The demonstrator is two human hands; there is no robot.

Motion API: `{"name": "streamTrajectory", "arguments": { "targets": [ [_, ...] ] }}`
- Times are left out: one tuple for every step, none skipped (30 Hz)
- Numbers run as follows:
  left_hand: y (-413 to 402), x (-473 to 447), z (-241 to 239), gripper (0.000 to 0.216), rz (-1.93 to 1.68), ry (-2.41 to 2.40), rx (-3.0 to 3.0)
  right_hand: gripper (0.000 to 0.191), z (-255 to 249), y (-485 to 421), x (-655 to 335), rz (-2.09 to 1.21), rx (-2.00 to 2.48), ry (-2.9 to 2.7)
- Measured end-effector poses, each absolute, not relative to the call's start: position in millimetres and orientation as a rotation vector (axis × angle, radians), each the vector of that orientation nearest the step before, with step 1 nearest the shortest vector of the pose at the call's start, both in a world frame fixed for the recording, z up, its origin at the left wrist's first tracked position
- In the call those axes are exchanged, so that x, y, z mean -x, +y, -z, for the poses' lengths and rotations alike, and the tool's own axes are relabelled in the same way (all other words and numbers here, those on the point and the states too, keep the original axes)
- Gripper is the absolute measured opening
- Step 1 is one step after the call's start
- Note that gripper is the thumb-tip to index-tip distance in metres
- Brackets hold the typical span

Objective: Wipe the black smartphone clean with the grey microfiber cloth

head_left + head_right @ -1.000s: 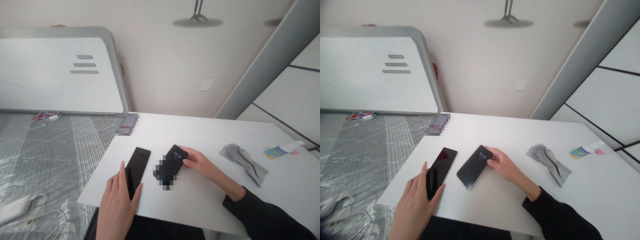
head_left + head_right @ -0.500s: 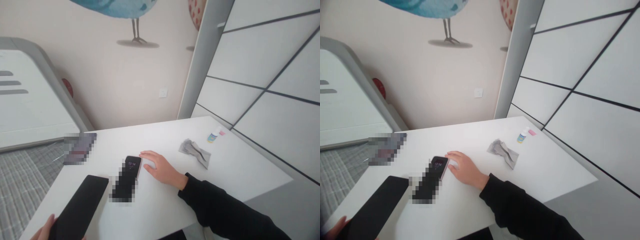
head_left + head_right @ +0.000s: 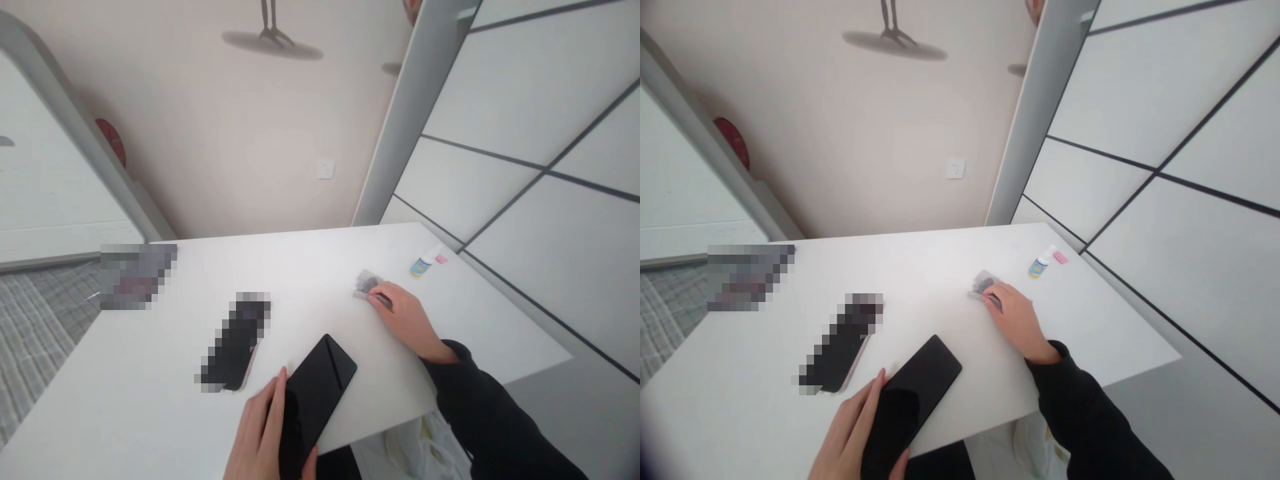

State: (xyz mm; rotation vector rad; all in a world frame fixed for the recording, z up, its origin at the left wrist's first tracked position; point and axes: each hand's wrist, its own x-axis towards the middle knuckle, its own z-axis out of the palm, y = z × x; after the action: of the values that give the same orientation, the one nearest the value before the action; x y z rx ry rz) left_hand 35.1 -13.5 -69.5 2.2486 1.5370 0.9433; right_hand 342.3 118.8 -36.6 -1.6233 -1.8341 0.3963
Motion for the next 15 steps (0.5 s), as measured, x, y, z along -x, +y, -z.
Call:
{"name": "streamTrajectory", "arguments": {
  "targets": [
    [-10.4, -33.4, 68.3, 0.092, -0.919, 1.513, -2.285, 0.028, 32.1, 113.7, -337.2, -0.432, 1.614, -1.826],
    [-8.2, -31.8, 66.6, 0.094, -0.893, 1.504, -2.317, 0.031, 27.4, 107.1, -331.0, -0.475, 1.603, -1.819],
    [-7.0, -30.8, 64.4, 0.096, -0.87, 1.509, -2.339, 0.034, 23.1, 99.1, -323.7, -0.523, 1.577, -1.823],
    [-7.2, -30.6, 61.9, 0.097, -0.852, 1.522, -2.352, 0.036, 19.9, 89.9, -315.8, -0.573, 1.528, -1.852],
    [-8.5, -31.2, 59.3, 0.097, -0.839, 1.543, -2.357, 0.036, 18.0, 79.9, -307.5, -0.618, 1.46, -1.909],
    [-10.9, -32.4, 56.8, 0.097, -0.83, 1.568, -2.366, 0.036, 17.6, 69.6, -299.1, -0.644, 1.364, -2.004],
    [-14.1, -33.7, 54.5, 0.096, -0.82, 1.6, -2.375, 0.036, 18.7, 59.4, -290.7, -0.633, 1.272, -2.115],
    [-17.6, -34.9, 52.6, 0.095, -0.814, 1.639, -2.383, 0.037, 20.9, 49.5, -282.6, -0.577, 1.191, -2.233],
    [-21.4, -35.7, 51.2, 0.092, -0.812, 1.679, -2.392, 0.041, 23.9, 40.3, -274.8, -0.477, 1.136, -2.34],
    [-24.9, -35.9, 50.1, 0.09, -0.812, 1.71, -2.401, 0.047, 27.2, 31.6, -267.4, -0.353, 1.117, -2.423],
    [-28.1, -35.5, 49.5, 0.087, -0.816, 1.728, -2.411, 0.057, 30.2, 23.7, -260.6, -0.23, 1.106, -2.482],
    [-30.6, -34.8, 49.2, 0.084, -0.826, 1.736, -2.42, 0.066, 32.7, 16.6, -254.5, -0.138, 1.078, -2.53],
    [-32.5, -33.8, 49.2, 0.081, -0.838, 1.738, -2.428, 0.072, 34.5, 10.7, -249.4, -0.088, 1.019, -2.578],
    [-33.7, -32.8, 49.2, 0.078, -0.844, 1.737, -2.433, 0.077, 35.7, 6.2, -245.6, -0.077, 0.938, -2.625],
    [-34.2, -32.0, 49.3, 0.077, -0.851, 1.734, -2.435, 0.08, 36.5, 3.3, -243.2, -0.097, 0.857, -2.668]
  ]
}}
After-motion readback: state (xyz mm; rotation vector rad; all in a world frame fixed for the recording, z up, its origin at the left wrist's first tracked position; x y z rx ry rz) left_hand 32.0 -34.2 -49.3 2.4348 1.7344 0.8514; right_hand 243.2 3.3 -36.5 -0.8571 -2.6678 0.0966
